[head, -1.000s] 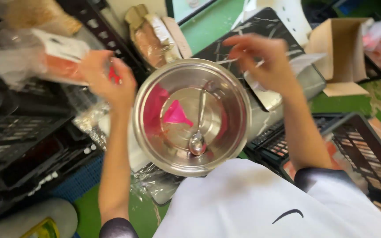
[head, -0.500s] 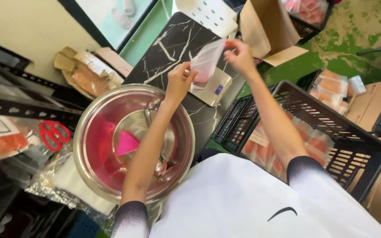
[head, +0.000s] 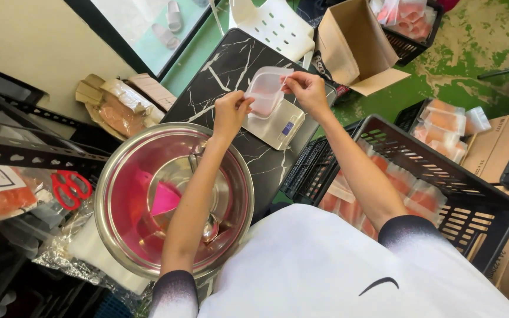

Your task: Packing red powder into small plastic bags using a funnel and spoon, then weighing each bag on a digital scale.

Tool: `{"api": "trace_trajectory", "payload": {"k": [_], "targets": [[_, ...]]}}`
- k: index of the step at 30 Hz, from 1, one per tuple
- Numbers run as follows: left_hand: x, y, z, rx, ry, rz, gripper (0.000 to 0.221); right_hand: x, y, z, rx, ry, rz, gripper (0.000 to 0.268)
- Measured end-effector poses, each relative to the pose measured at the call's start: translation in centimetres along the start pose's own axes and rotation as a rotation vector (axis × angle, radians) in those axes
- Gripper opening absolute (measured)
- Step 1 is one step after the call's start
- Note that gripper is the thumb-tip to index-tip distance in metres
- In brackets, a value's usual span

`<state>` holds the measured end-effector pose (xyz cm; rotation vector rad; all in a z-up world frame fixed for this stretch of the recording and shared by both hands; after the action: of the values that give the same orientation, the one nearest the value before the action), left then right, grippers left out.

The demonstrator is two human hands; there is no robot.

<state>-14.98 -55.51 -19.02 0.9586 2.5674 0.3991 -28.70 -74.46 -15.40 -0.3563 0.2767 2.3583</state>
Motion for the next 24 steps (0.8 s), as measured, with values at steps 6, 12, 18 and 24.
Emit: {"api": "trace_trajectory", "payload": {"k": [6,12,18,24], "targets": [[-0.4,0.1,-0.9,0.096,0.066,0.012,0.010,0.3,1.8,-0.5,-0.066,-0.030,-0.019,0.007],[-0.1,-0.4,-3.4,0.305,0.190,0.062,0.010,1.0,1.6,2.3,-0.308,-0.149,0.096,0.022],[-0.2,-1.7,-3.2,0.396,0.141,-0.014,0.007,0.6,1.9,-0.7,-0.275,-0.128,0.095,0.013],[0.7,-0.7,-5.8,0.507,0.232,0.067,0.012,0.8,1.5,-0.3,-0.249,-0.127,0.092,0.010]]}}
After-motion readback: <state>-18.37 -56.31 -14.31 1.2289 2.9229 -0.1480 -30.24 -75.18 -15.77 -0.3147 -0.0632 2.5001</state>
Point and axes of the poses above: each hand's wrist, its own x-axis away from the middle knuckle, its own y-axis out of the back of the hand, z = x × y, the point moved 1 cm from there along -x, towards the middle knuckle, and after that the axes turned 10 degrees about y, right-handed, at the moved point
